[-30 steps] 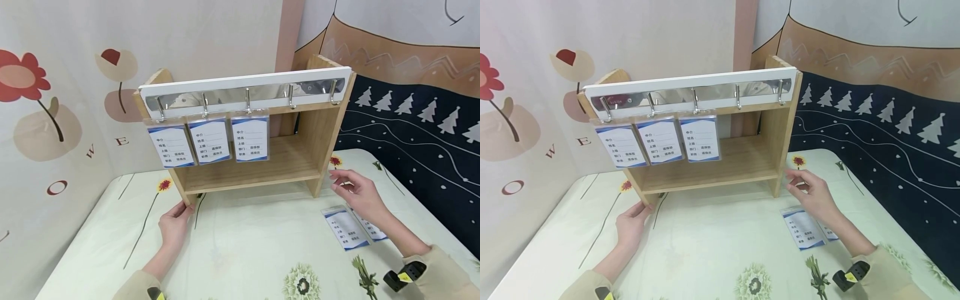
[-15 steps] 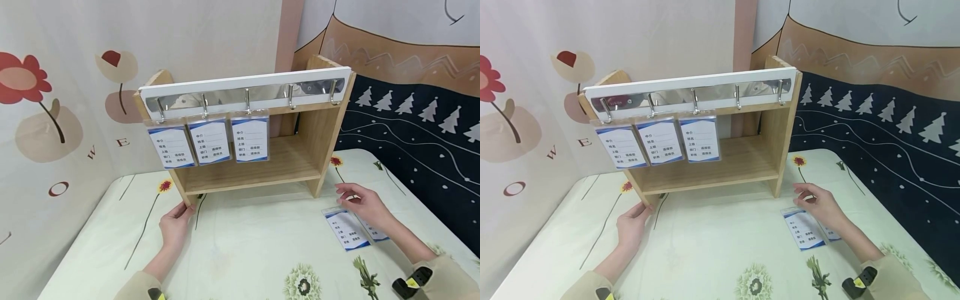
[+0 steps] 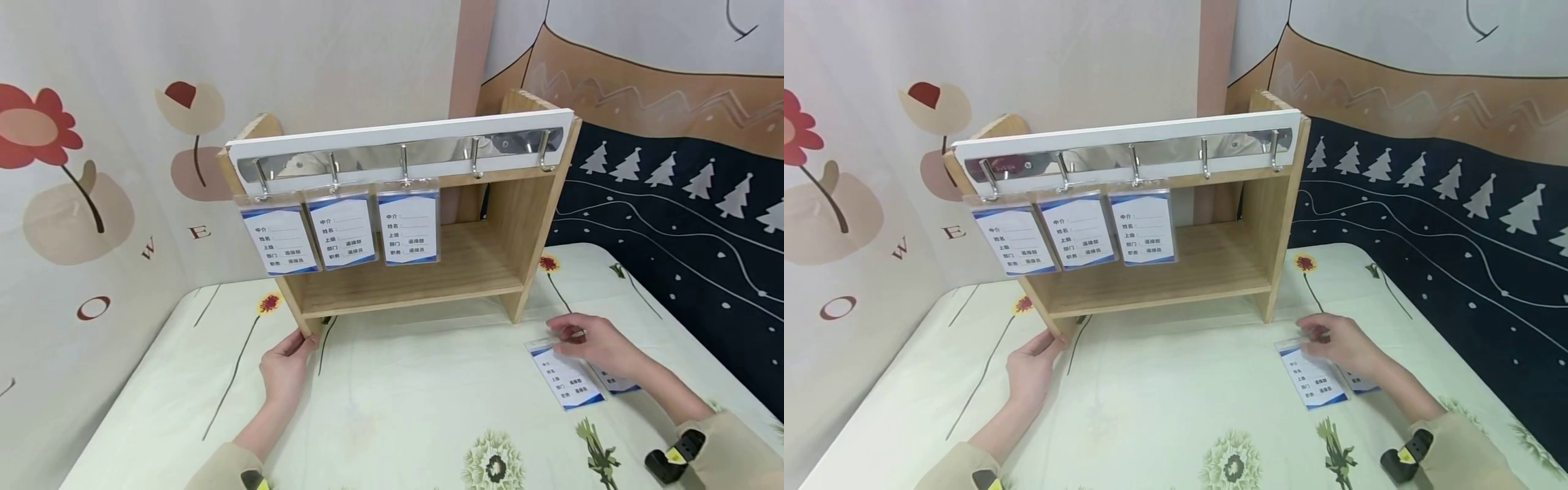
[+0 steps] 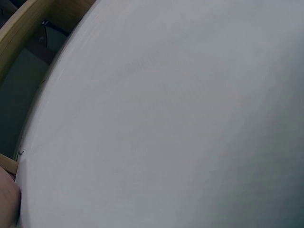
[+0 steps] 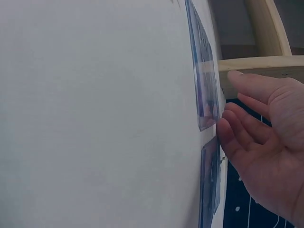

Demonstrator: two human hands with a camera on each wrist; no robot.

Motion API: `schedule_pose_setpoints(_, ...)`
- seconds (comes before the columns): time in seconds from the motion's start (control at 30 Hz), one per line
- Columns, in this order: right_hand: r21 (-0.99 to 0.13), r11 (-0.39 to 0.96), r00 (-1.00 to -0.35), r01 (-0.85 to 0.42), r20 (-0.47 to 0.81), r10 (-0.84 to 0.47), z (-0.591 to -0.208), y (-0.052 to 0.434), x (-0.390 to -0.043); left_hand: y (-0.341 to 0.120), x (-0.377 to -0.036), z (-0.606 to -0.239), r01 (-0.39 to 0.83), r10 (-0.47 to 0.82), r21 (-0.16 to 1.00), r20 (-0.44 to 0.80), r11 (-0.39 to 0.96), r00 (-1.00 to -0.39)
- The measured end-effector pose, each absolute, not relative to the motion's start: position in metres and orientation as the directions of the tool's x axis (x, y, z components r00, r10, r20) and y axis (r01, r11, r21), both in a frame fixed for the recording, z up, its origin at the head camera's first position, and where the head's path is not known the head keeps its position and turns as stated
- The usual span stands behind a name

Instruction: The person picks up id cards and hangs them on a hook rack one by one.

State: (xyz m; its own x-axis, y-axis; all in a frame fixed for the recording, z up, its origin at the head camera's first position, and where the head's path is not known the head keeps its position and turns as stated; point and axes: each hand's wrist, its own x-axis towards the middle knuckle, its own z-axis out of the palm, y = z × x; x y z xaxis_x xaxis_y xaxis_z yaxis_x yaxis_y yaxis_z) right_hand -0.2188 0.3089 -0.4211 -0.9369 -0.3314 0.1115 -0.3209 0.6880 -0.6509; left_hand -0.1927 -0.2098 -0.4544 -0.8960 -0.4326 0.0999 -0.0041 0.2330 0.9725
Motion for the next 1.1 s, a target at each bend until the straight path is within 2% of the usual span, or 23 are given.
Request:
schedule_pose_setpoints(0.23, -0.600, 0.738, -0.932, -0.307, 0.033, -0.361, -0.419, 0.308, -0.222, -0.210, -0.193, -0.455, -0.004, -0.444, 0.970, 0.108, 0.245, -0.889)
schedule_pose_setpoints(0.6, -0.551, 0.804, -0.946, -0.222, -0.078, -0.315, -0.410, 0.302, -0.228, -0.210, -0.192, -0.453, -0.002, -0.431, 0.972, 0.101, 0.233, -0.897)
schedule_pose_setpoints(1.1, -0.553, 0.809, -0.947, -0.200, -0.101, -0.304, -0.410, 0.302, -0.230, -0.211, -0.192, -0.454, -0.003, -0.427, 0.974, 0.097, 0.228, -0.899)
